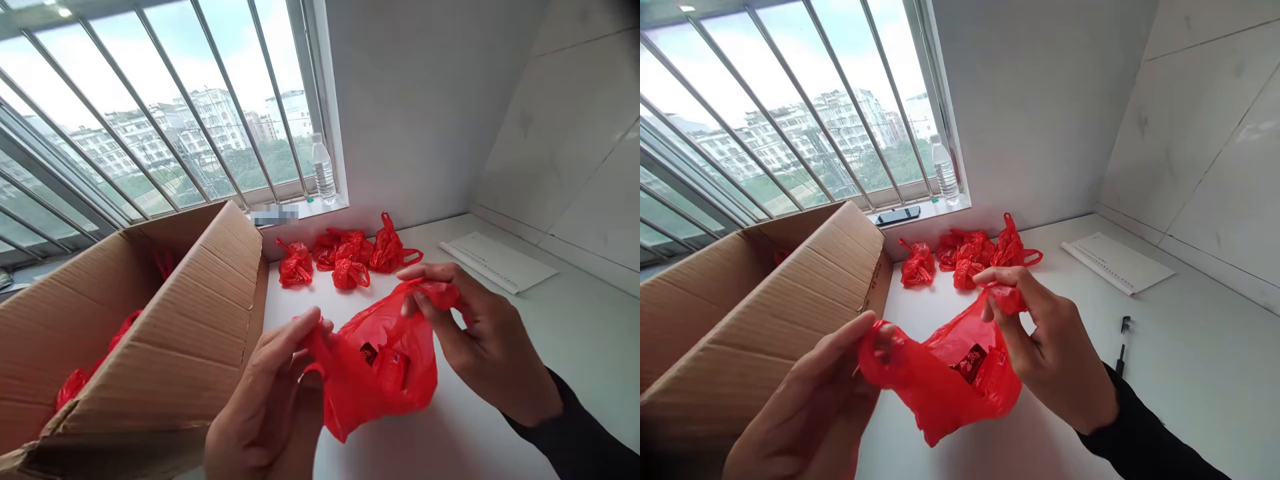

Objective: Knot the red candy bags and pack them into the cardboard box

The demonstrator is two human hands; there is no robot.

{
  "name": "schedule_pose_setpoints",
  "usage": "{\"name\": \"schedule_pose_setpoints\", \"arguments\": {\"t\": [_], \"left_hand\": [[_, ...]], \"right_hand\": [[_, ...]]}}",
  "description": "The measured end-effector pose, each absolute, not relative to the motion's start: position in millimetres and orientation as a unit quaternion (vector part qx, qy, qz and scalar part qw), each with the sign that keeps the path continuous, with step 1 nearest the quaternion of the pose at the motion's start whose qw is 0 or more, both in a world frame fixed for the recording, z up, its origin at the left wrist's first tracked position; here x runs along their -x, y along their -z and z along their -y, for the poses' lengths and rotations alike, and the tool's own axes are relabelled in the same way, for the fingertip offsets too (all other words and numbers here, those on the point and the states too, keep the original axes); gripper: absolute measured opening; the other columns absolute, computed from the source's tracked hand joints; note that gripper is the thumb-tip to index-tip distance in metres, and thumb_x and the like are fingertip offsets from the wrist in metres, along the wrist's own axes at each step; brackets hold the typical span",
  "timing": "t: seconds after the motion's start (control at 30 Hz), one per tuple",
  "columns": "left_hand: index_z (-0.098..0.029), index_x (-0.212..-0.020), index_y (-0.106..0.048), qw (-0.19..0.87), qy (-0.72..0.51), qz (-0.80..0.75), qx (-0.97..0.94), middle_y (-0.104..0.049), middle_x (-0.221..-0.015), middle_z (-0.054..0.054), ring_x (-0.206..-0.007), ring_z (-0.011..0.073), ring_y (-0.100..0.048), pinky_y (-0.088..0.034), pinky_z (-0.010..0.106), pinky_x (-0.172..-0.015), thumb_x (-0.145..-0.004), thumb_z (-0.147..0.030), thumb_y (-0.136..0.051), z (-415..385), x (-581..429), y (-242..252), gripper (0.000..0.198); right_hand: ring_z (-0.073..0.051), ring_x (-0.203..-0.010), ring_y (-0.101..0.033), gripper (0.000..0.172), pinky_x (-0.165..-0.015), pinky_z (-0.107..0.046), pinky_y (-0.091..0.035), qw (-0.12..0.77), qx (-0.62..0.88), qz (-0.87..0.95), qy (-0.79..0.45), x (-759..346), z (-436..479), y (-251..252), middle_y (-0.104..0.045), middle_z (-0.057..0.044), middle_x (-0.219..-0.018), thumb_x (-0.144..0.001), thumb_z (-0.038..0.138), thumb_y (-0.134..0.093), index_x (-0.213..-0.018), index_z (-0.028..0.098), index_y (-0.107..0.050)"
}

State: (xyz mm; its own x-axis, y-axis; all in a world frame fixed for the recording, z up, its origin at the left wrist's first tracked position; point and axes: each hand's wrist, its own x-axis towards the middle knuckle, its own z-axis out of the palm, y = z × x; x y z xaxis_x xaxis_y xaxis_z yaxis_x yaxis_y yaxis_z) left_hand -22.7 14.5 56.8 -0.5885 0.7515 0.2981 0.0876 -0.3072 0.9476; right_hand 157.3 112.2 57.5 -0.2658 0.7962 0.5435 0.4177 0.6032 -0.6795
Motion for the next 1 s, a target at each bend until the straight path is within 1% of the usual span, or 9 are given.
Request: {"name": "schedule_pose_setpoints", "arguments": {"t": [0.17,0.33,0.47,0.6,0.73,0.8,0.9,0.93,1.0], "left_hand": [[-0.03,-0.101,-0.082,0.141,-0.693,-0.487,-0.512,-0.074,-0.096,0.0,-0.086,0.0126,-0.069,-0.059,0.017,-0.075,-0.084,-0.012,-0.078,-42,30,-68,0.025],[-0.027,-0.097,-0.08,0.079,-0.7,-0.423,-0.569,-0.065,-0.079,-0.003,-0.071,0.0106,-0.061,-0.05,0.021,-0.059,-0.087,-0.007,-0.074,-62,35,-71,0.023],[-0.027,-0.092,-0.081,0.035,-0.737,-0.428,-0.522,-0.057,-0.087,-0.001,-0.078,0.0121,-0.057,-0.048,0.023,-0.065,-0.085,-0.015,-0.079,-75,33,-57,0.015],[-0.028,-0.088,-0.082,0.11,-0.764,-0.395,-0.497,-0.056,-0.086,0.001,-0.077,0.0139,-0.057,-0.048,0.026,-0.067,-0.089,-0.027,-0.078,-89,33,-42,0.004],[-0.031,-0.09,-0.084,0.189,-0.737,-0.411,-0.502,-0.063,-0.086,0.002,-0.075,0.0145,-0.064,-0.052,0.025,-0.066,-0.093,-0.033,-0.075,-93,34,-37,0.01],[-0.033,-0.102,-0.083,0.224,-0.698,-0.463,-0.498,-0.07,-0.094,0.003,-0.08,0.0172,-0.068,-0.056,0.026,-0.068,-0.096,-0.04,-0.069,-91,32,-35,0.017],[-0.03,-0.126,-0.074,0.293,-0.633,-0.517,-0.497,-0.073,-0.115,0.008,-0.089,0.0232,-0.071,-0.06,0.029,-0.071,-0.092,-0.057,-0.067,-90,30,-33,0.045],[-0.028,-0.128,-0.073,0.317,-0.613,-0.513,-0.511,-0.074,-0.115,0.009,-0.088,0.0235,-0.071,-0.06,0.029,-0.071,-0.089,-0.059,-0.069,-91,29,-33,0.05],[-0.026,-0.118,-0.076,0.355,-0.581,-0.493,-0.541,-0.076,-0.102,0.006,-0.079,0.0205,-0.069,-0.058,0.027,-0.068,-0.091,-0.053,-0.069,-95,30,-34,0.039]], "right_hand": [[-0.008,-0.071,-0.067,0.019,-0.068,-0.019,-0.052,0.447,0.281,0.815,-0.238,-139,-110,-79,-0.073,0.007,-0.092,-0.101,0.02,-0.056,-0.114,0.032,-0.063],[-0.007,-0.058,-0.057,0.045,-0.054,-0.014,-0.046,0.413,0.258,0.829,-0.275,-126,-107,-90,-0.061,0.012,-0.068,-0.091,0.017,-0.066,-0.13,0.039,-0.06],[-0.007,-0.056,-0.053,0.04,-0.053,-0.015,-0.046,0.412,0.27,0.812,-0.313,-119,-112,-87,-0.06,0.009,-0.071,-0.088,0.02,-0.069,-0.125,0.037,-0.067],[-0.008,-0.056,-0.052,0.035,-0.055,-0.016,-0.046,0.364,0.285,0.786,-0.411,-110,-123,-75,-0.058,0.008,-0.07,-0.082,0.009,-0.063,-0.108,0.031,-0.072],[-0.008,-0.061,-0.051,0.017,-0.056,-0.016,-0.041,0.342,0.285,0.778,-0.443,-107,-139,-62,-0.056,0.008,-0.068,-0.08,0.009,-0.063,-0.079,0.025,-0.066],[-0.007,-0.062,-0.051,0.017,-0.058,-0.016,-0.041,0.343,0.311,0.769,-0.44,-109,-145,-61,-0.058,0.009,-0.068,-0.081,0.008,-0.062,-0.08,0.025,-0.066],[-0.007,-0.058,-0.05,0.016,-0.056,-0.016,-0.042,0.361,0.346,0.746,-0.439,-115,-152,-62,-0.059,0.009,-0.067,-0.085,0.01,-0.06,-0.083,0.025,-0.067],[-0.007,-0.058,-0.05,0.016,-0.055,-0.016,-0.042,0.364,0.352,0.741,-0.44,-116,-154,-63,-0.059,0.009,-0.065,-0.086,0.01,-0.059,-0.082,0.024,-0.066],[-0.008,-0.059,-0.054,0.015,-0.056,-0.016,-0.045,0.362,0.353,0.74,-0.443,-119,-156,-64,-0.061,0.008,-0.066,-0.087,0.011,-0.061,-0.081,0.024,-0.067]]}}
